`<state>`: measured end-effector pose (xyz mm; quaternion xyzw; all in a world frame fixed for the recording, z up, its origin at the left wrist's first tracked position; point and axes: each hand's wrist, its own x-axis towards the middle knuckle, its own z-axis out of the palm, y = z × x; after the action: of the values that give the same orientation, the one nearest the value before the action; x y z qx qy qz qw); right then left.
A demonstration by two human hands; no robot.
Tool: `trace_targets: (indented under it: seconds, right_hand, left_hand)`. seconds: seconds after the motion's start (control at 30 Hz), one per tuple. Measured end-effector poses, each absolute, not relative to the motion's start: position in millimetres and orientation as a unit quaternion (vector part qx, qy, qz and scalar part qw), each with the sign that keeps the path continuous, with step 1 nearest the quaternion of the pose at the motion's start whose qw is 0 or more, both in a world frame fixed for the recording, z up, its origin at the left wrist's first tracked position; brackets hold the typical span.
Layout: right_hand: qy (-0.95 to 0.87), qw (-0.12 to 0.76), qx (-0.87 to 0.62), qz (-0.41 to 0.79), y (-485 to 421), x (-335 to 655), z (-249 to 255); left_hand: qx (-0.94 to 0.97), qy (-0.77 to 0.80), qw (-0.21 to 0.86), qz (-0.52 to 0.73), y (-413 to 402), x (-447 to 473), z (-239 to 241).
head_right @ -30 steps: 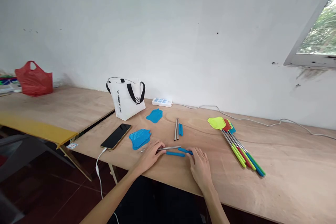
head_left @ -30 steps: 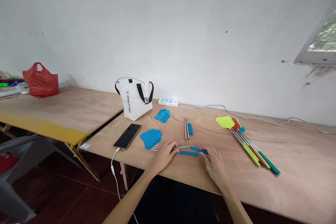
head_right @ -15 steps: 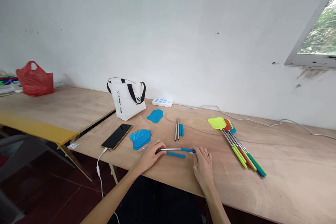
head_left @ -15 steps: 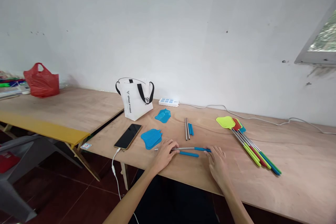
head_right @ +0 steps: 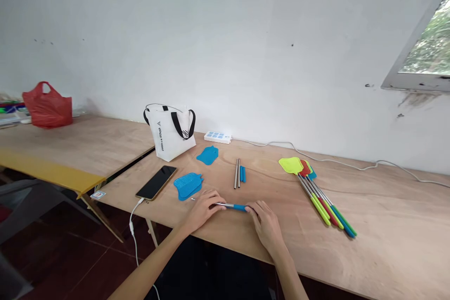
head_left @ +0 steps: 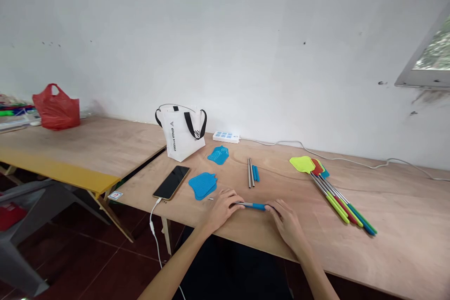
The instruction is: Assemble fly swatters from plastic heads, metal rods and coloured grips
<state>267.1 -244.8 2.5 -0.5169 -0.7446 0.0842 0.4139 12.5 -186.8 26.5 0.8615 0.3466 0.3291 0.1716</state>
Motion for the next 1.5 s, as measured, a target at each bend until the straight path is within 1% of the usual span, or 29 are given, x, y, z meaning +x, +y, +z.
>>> trace_targets:
  seconds: [0.27,0.53,0.77,0.97,1.1,1.5]
  right_hand:
    - [-0.767,0.396,-0.499,0.076,-249,262,11]
    - [-0.75,0.369,-0.547,0.053,-248,262,9]
    - [-0.748,0.352,-0.558,0.073,-247,264,5]
    - [-0.752,0.358,-0.546,0.093,-247,264,5]
    - [-0.74,0.382,-0.546,0.097,-245,266,1]
    - [-0.724,0.405,-0.551,0.088,-243,266,-2]
  left_hand:
    - [0.877,0.31,0.159,0.33,-184,12,18]
    - [0.877,0.34,0.164,0.297,-189,14,25]
    - [0.875,0.347,0.151,0.3,-191,15,28]
    - [0.854,0.395,0.127,0.314,-190,15,31]
    - [0.842,0.422,0.1,0.322,-187,14,27]
    - [0.84,0.432,0.12,0.305,-190,16,27]
